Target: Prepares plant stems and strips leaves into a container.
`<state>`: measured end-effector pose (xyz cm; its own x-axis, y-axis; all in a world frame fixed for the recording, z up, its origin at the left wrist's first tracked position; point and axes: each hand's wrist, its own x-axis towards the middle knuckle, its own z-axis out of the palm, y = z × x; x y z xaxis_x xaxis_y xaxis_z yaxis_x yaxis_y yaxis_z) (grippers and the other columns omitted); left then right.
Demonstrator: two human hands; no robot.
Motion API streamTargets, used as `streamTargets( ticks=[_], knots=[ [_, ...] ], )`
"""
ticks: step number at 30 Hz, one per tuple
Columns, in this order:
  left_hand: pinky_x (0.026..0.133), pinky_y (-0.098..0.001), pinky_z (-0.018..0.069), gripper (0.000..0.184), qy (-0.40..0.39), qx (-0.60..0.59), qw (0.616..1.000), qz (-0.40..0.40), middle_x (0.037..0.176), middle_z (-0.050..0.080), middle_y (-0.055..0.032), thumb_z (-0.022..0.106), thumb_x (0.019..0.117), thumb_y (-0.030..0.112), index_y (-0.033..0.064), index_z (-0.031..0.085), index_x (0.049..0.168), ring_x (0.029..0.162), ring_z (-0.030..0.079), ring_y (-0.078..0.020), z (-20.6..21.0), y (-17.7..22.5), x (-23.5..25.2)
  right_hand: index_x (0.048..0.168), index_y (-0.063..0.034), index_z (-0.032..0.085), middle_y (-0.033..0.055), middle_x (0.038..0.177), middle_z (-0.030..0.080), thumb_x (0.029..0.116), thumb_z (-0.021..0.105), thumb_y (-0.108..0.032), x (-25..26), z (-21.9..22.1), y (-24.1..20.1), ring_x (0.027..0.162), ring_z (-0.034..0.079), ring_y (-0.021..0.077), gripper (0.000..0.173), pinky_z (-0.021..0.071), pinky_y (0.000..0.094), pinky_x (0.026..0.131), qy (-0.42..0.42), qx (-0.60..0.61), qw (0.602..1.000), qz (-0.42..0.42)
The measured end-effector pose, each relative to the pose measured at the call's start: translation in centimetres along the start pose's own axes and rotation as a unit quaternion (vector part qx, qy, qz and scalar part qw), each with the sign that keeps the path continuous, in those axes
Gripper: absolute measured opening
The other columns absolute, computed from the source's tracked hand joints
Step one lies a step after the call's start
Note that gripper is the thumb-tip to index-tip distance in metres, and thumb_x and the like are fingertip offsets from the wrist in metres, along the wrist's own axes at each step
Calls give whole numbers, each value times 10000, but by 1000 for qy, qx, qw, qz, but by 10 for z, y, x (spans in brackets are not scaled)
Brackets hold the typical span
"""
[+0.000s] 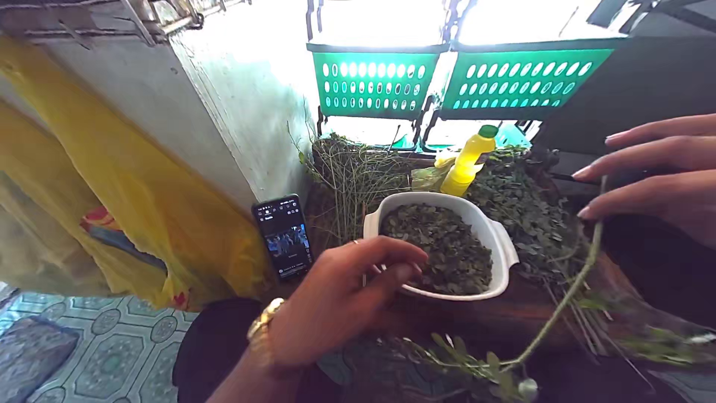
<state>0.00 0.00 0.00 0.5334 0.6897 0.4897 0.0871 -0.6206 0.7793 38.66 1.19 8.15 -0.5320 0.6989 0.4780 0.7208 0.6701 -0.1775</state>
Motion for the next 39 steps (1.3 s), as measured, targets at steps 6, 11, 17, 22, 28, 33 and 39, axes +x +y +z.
streamTargets(
  ticks=[6,11,17,22,28,33,39],
  knots=[
    [920,-324,584,424,-95,-91,984,-124,1210,702,-61,669,1005,313,80,639,1358,1047,685,-106,59,-25,10,1009,-205,790,56,1220,708,953,535,-51,31,34,-18,1274,554,424,303,370,686,1070,-67,-148,970,-183],
    [915,-294,585,425,-77,-211,950,-216,1192,717,-63,673,1005,233,56,589,1383,1033,702,-107,73,-36,11,1027,-186,764,54,1129,724,938,537,32,64,68,-38,1257,572,400,327,346,699,1083,-75,-155,969,-176],
    [685,-252,583,242,52,-323,907,-265,943,716,-47,582,1054,199,99,674,1254,761,678,-108,64,-50,13,1096,-208,788,32,1300,694,1036,540,-112,72,117,-35,1366,518,307,273,354,557,1150,55,-16,992,-116],
    [649,-281,608,188,126,-336,879,-313,959,715,-78,631,1025,180,94,683,1184,754,698,-149,60,-57,17,1256,-101,681,21,1238,685,1040,596,-196,40,136,-52,1147,647,117,252,545,321,1005,165,164,964,128],
    [629,-266,598,166,166,-339,865,-331,929,722,-82,640,1018,168,79,678,1153,743,699,-147,63,-61,21,1144,-182,746,-20,1004,753,964,708,-281,16,150,-67,873,717,114,209,617,298,762,-9,365,886,286],
    [564,-236,564,144,150,-328,877,-316,881,686,-78,659,1005,149,75,670,1127,642,642,-119,62,-67,20,1014,-141,775,18,855,749,888,777,-113,13,157,-67,740,699,119,129,593,261,661,-21,403,853,332],
    [431,-155,350,90,97,-318,892,-307,726,615,-28,691,983,148,93,716,1050,477,423,-25,59,-72,18,981,-128,790,51,804,734,904,740,-137,9,160,-59,676,672,135,93,574,262,621,8,441,832,337]
  ],
)
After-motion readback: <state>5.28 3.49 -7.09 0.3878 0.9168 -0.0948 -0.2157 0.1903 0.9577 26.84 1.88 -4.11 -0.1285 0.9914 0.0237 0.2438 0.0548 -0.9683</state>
